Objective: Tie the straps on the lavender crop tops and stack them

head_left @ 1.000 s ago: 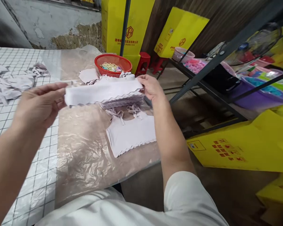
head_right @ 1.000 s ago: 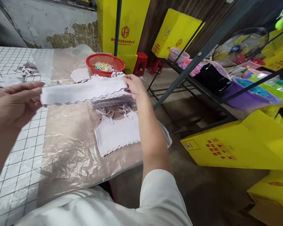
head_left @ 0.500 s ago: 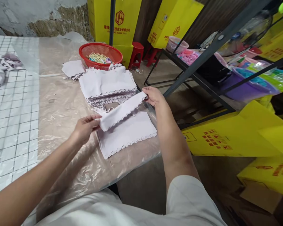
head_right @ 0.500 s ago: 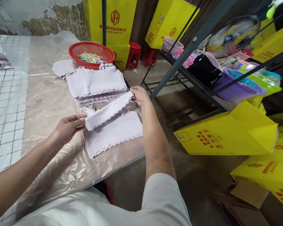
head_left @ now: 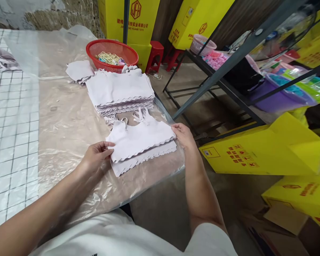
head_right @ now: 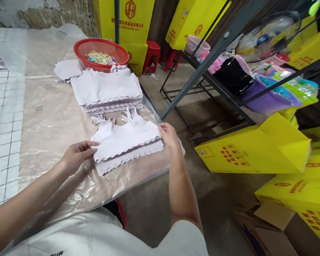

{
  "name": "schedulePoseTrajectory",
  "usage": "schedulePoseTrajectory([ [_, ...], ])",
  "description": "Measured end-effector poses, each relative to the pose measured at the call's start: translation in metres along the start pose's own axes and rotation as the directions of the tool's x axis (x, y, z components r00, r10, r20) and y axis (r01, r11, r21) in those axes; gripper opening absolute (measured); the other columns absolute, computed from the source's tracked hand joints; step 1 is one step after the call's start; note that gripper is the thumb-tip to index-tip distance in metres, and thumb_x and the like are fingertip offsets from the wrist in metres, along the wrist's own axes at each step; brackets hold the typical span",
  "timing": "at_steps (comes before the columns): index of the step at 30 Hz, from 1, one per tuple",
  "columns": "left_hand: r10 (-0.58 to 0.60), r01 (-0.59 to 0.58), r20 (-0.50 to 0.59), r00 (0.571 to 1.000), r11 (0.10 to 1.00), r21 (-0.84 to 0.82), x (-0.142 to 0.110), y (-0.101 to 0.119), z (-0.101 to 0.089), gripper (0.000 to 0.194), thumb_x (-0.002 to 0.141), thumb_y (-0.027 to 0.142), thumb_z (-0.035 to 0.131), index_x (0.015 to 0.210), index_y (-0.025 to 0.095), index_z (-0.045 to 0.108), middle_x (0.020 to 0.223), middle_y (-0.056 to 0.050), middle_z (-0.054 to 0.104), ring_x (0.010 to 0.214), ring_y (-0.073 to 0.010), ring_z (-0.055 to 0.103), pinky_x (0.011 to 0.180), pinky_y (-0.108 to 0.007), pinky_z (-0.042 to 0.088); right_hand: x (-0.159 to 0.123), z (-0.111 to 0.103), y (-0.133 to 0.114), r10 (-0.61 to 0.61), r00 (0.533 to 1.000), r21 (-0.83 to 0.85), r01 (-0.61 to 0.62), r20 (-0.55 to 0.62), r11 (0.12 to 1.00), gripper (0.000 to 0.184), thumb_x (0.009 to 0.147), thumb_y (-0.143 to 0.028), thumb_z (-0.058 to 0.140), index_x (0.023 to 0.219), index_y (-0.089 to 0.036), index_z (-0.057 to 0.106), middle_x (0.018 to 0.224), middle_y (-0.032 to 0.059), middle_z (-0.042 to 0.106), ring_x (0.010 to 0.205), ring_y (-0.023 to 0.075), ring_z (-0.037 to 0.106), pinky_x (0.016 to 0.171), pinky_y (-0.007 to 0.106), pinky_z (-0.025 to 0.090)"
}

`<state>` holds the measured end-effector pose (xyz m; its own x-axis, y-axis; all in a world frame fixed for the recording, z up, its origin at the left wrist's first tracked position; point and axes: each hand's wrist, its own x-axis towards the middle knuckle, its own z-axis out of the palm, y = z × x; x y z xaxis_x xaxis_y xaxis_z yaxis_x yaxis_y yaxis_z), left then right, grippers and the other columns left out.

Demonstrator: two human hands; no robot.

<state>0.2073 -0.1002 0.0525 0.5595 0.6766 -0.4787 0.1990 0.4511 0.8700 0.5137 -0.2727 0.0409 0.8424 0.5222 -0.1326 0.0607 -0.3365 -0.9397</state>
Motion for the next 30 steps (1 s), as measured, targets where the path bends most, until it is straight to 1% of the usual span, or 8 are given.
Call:
schedulePoseTrajectory([
  [8,0.027,-0.029,0.015,1.0,0.987,0.157,-0.011,-0.011,-0.002,0.043,0.05,0.034,0.082,0.085,0.015,0.066,0.053,0.006,0.055,0.051,-0.0134,0.057,0.055,-0.028,0.05,-0.025,-0.009,0.023,-0.167,0.986,-0.282,0.163,0.01,0.945,0.019,0.074,-0.039,0.058,0.081,-0.021,0.058,0.074,0.002,0.064,0.069,0.0173,0.059,0.066,0.03,0.046],
  [14,0.121,-0.117,0.003,0.993,0.952,0.283,-0.023,-0.028,-0.002,0.037,0.065,0.03,0.073,0.098,0.017,0.063,0.059,0.005,0.056,0.055,-0.0149,0.058,0.057,-0.027,0.047,-0.037,-0.008,0.032,-0.261,0.965,-0.487,0.228,0.0,0.843,0.022,0.08,-0.042,0.054,0.084,-0.021,0.06,0.077,0.0052,0.067,0.067,0.0188,0.058,0.067,0.033,0.048],
  [19,0.303,-0.26,0.013,0.953,0.793,0.55,-0.023,-0.04,-0.004,0.031,0.075,0.019,0.063,0.106,0.018,0.059,0.084,0.0,0.058,0.063,-0.0136,0.058,0.063,-0.029,0.052,-0.037,-0.008,0.034,-0.308,0.951,-0.583,0.251,0.0,0.773,0.024,0.083,-0.044,0.053,0.084,-0.021,0.062,0.075,0.0062,0.068,0.065,0.0192,0.058,0.066,0.032,0.048],
  [22,0.484,-0.39,0.055,0.873,0.627,0.674,-0.02,-0.049,-0.006,0.037,0.08,0.015,0.058,0.116,0.018,0.056,0.112,-0.009,0.056,0.072,-0.015,0.061,0.072,-0.035,0.056,-0.037,-0.008,0.035,-0.348,0.937,-0.623,0.293,0.036,0.725,0.027,0.084,-0.045,0.05,0.084,-0.021,0.062,0.075,0.0069,0.067,0.066,0.0203,0.059,0.067,0.034,0.048],
  [24,0.637,-0.488,0.113,0.763,0.452,0.746,-0.019,-0.055,-0.004,0.042,0.084,0.016,0.055,0.126,0.019,0.052,0.133,-0.015,0.049,0.096,-0.0221,0.064,0.088,-0.043,0.055,-0.039,-0.01,0.036,-0.422,0.904,-0.665,0.355,0.066,0.657,0.03,0.085,-0.047,0.047,0.081,-0.022,0.062,0.075,0.0087,0.066,0.069,0.0227,0.059,0.068,0.036,0.048],
  [26,0.699,-0.546,0.24,0.673,0.251,0.8,-0.016,-0.06,0.0,0.047,0.089,0.024,0.055,0.136,0.02,0.048,0.148,-0.018,0.04,0.131,-0.0318,0.048,0.106,-0.051,0.044,-0.039,-0.013,0.035,-0.547,0.834,-0.719,0.422,0.07,0.552,0.034,0.086,-0.05,0.045,0.077,-0.023,0.062,0.073,0.0104,0.064,0.073,0.0268,0.06,0.07,0.04,0.048],
  [27,0.676,-0.556,0.315,0.666,0.169,0.814,-0.014,-0.061,0.001,0.05,0.091,0.03,0.056,0.139,0.02,0.046,0.152,-0.018,0.038,0.142,-0.0349,0.036,0.112,-0.054,0.037,-0.037,-0.013,0.034,-0.616,0.785,-0.745,0.449,0.066,0.493,0.036,0.087,-0.053,0.045,0.076,-0.023,0.062,0.072,0.0121,0.063,0.075,0.0297,0.06,0.071,0.043,0.048],
  [30,0.527,-0.522,0.41,0.744,0.077,0.849,-0.01,-0.061,0.002,0.058,0.095,0.047,0.049,0.145,0.018,0.043,0.157,-0.017,0.036,0.149,-0.0387,0.022,0.117,-0.059,0.027,-0.038,-0.001,0.024,-0.773,0.631,-0.747,0.546,0.069,0.38,0.039,0.087,-0.059,0.048,0.077,-0.023,0.063,0.076,0.017,0.064,0.079,0.036,0.061,0.072,0.049,0.047],
])
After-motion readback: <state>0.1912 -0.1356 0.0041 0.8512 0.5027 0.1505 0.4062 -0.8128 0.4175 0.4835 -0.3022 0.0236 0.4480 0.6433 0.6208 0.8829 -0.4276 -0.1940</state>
